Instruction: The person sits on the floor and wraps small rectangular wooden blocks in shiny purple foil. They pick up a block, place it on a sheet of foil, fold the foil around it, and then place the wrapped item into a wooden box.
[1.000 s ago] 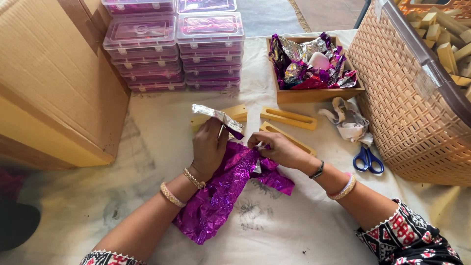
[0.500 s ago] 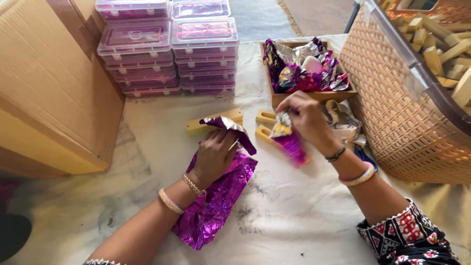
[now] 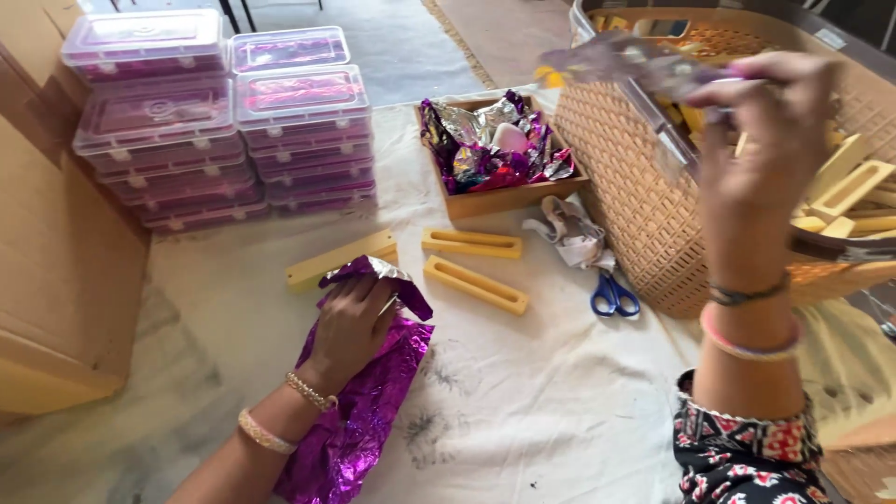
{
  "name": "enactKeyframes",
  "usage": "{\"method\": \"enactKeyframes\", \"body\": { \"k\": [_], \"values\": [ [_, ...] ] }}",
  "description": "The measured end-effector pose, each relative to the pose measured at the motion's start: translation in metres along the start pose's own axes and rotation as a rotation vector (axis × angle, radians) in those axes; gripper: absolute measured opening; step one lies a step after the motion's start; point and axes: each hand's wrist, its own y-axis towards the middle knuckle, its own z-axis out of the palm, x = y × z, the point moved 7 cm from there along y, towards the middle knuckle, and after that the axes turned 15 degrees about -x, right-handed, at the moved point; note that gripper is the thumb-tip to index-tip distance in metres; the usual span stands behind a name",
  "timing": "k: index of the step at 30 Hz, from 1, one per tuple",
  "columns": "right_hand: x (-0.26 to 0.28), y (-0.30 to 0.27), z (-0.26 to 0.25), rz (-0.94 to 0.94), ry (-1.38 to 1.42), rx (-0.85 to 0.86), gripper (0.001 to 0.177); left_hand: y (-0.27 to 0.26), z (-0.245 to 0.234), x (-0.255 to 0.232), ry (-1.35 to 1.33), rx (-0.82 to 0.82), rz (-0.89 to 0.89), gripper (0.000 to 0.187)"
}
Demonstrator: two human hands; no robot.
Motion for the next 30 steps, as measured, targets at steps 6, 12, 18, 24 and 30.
{"method": "enactKeyframes", "body": {
  "k": [6,12,18,24,30],
  "values": [
    [-0.05,0.008,-0.004,0.195,0.103,0.475,0.019,0.0,0.0,-0.003,0.01,0.018,0.019,0.026],
    [-0.137,-0.051,0.04,0.278,-0.044,1.253,0.035,-0.001,0.0,-0.001,-0.033,0.014,0.002,0.027],
    [-0.195,-0.131,0.072,0.657,0.042,1.488,0.035,-0.003,0.001,0.002,-0.033,0.005,0.003,0.023],
    [-0.208,-0.177,0.07,1.434,0.229,1.486,0.049,-0.006,0.004,0.003,-0.028,0.017,0.007,0.026],
    [-0.197,-0.174,0.058,1.592,0.148,1.37,0.057,-0.013,0.011,0.01,-0.014,0.043,-0.01,0.028]
  ]
}}
